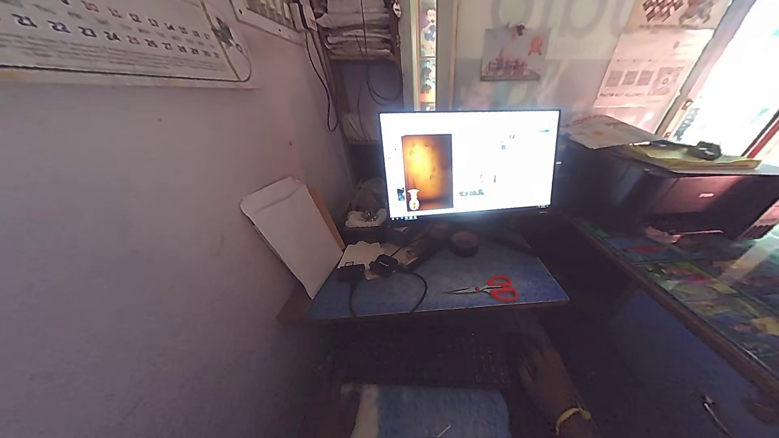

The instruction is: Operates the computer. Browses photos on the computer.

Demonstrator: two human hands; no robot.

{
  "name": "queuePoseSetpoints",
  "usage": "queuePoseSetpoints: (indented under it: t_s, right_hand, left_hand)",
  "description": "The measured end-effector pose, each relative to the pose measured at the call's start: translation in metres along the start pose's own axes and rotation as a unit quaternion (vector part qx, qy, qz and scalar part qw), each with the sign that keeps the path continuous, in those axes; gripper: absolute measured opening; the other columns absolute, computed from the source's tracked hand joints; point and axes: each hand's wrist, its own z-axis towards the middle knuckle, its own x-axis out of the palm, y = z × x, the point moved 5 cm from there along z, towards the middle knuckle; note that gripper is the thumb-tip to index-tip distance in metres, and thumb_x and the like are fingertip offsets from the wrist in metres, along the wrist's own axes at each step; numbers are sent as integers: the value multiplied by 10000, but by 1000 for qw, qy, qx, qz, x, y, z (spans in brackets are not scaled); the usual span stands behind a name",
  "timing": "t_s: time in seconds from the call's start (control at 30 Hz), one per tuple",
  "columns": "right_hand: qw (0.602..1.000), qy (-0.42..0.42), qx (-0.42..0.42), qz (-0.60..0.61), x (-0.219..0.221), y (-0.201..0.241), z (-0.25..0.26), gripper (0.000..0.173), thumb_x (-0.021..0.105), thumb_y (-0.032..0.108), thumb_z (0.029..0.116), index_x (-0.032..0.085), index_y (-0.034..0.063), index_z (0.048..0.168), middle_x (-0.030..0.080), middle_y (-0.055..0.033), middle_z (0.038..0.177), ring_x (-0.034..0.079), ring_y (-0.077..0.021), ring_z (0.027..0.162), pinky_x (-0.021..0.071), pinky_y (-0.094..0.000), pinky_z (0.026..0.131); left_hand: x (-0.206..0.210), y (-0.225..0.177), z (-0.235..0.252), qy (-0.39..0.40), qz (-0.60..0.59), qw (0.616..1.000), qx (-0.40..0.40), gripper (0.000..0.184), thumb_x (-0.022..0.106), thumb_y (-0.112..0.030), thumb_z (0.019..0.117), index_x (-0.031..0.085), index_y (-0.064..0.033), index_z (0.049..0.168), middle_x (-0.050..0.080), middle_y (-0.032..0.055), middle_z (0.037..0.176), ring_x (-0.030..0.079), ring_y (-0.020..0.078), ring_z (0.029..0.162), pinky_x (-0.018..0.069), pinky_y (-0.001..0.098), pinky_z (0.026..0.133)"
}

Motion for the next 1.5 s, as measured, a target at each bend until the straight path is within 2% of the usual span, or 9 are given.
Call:
queuePoseSetpoints:
  t_s: [0.23,0.4,0.57,0.7,0.8,1.0,1.2,1.37,1.5]
  right_hand:
    - [1000,-1,-5,-2,-1,1,0,515,576,318,949,620,93,1410,559,-177,1477,517,-394,1376,408,-542,1148]
    - [1000,-12,-21,-9,-5,4,-1,511,554,311,946,630,83,1396,584,-174,1451,538,-393,1356,424,-544,1132]
    - [1000,-1,-13,-7,-3,2,-2,511,560,317,952,617,106,1414,565,-155,1476,521,-380,1375,406,-535,1151]
    - [1000,-5,-16,-6,-4,3,-1,511,558,312,952,614,108,1418,568,-153,1475,531,-382,1364,414,-539,1143]
    - [1000,-16,-22,-5,-5,4,-2,510,561,311,946,626,94,1402,578,-165,1462,547,-397,1344,426,-557,1125]
    - [1000,-11,-16,-1,-5,4,0,508,565,308,950,619,99,1410,557,-155,1488,527,-389,1368,417,-549,1138]
    - [1000,-20,-17,5,-8,6,0,512,583,301,939,626,89,1403,570,-176,1469,537,-404,1358,425,-559,1129]
    - [995,87,57,-13,-13,10,4,607,626,338,950,522,100,1499,467,-216,1551,436,-407,1442,362,-541,1186]
    - [993,104,41,-28,-13,14,4,594,607,367,941,557,97,1467,540,-211,1486,491,-394,1397,392,-547,1158]
  left_hand:
    - [-4,-3,1,6,0,1000,-9,638,539,-451,1008,512,-15,1472,303,221,1647,310,379,1524,298,518,1226]
    - [-17,-18,3,59,24,998,-28,677,430,-518,1027,510,-18,1476,320,225,1639,314,386,1521,294,509,1225]
    - [-2,-1,-2,-5,4,1000,-1,646,533,-466,1010,513,-19,1475,325,226,1636,322,389,1517,305,516,1224]
    - [-4,-4,-2,4,-1,1000,-4,646,526,-461,1016,507,-7,1476,321,235,1635,323,394,1516,300,521,1225]
    - [-10,-11,3,35,25,999,-18,678,425,-518,1020,517,-19,1470,340,238,1624,332,389,1511,304,510,1220]
    - [-9,-7,-1,3,-7,1000,-9,608,551,-407,1010,521,-1,1461,322,231,1636,335,401,1508,316,527,1215]
    - [-20,-19,2,28,9,999,-24,636,502,-459,1010,521,-19,1470,341,237,1625,359,390,1496,318,513,1211]
    - [-25,-20,3,28,-3,998,-60,636,602,-426,984,511,-38,1481,347,216,1625,391,380,1478,375,540,1176]
    - [-32,-27,11,39,5,997,-73,680,577,-479,963,523,-13,1455,379,271,1585,363,400,1490,336,550,1200]
